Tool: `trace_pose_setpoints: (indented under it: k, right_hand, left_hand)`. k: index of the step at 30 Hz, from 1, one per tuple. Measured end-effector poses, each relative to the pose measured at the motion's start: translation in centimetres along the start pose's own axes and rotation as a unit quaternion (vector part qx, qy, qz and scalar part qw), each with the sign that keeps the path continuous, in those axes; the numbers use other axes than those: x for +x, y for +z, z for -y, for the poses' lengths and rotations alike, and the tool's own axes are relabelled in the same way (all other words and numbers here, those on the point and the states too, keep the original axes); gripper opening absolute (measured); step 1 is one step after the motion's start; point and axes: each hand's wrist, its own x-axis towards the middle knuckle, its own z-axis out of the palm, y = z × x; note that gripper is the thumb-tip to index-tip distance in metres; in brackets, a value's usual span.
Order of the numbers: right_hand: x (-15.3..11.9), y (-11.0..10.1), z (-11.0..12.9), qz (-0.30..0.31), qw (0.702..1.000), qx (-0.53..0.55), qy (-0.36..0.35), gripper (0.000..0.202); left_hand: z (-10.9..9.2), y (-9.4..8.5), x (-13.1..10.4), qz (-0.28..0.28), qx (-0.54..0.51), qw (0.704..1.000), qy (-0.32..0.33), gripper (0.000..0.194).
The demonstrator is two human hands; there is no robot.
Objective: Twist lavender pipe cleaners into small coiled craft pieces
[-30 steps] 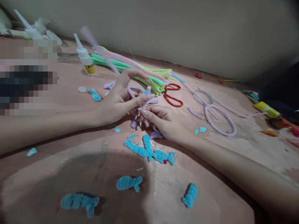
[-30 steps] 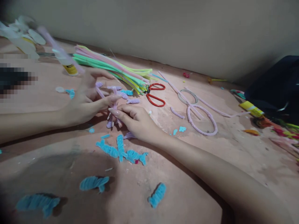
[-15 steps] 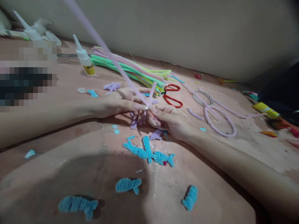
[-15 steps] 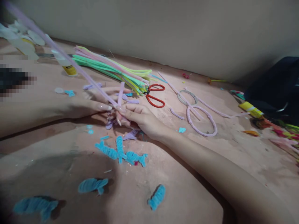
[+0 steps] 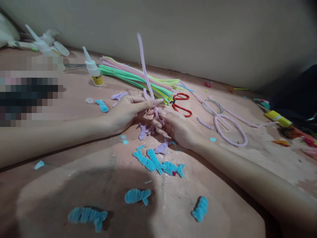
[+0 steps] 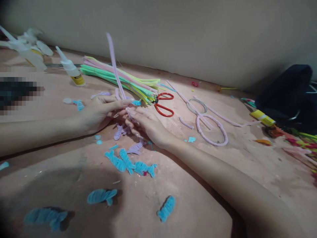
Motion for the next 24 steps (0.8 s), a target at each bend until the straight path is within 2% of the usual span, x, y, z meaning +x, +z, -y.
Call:
trace_pose_setpoints:
  k: [2,5,11,17,21,24]
  right_hand:
    - [-0.09,0.05,-0.19,-0.031,0.999,-0.027,-0.007,0.035]
    - [-0.25,0.09,-0.42,-0.047,0.996,-0.063,-0.029,0.038]
    - [-0.12,-0.44,-0.84,-0.051,0.996,-0.052,-0.050,0.034]
    - [-0.05,-0.84,-1.00,-0.055,0.996,-0.043,-0.051,0.034]
    - [-0.21,-0.76,-0.98,-0.053,0.996,-0.036,-0.064,0.032]
    - [-0.28,-0.76,-0.99,-0.063,0.996,-0.032,-0.060,0.032]
  left_hand:
    - [0.09,0.11,0.02,-0.030,0.054,0.998,0.021,0.047]
    - [0.13,0.36,-0.06,-0.027,0.112,0.992,0.042,0.052]
    - [0.50,0.31,-0.08,0.007,0.075,0.996,0.051,0.048]
    - [0.79,-0.33,-0.26,0.038,0.062,0.997,0.017,0.027]
    - [0.66,-0.50,-0.61,0.065,0.068,0.996,0.003,0.032]
    - [0.27,-0.36,-0.92,0.063,0.096,0.993,0.017,0.029]
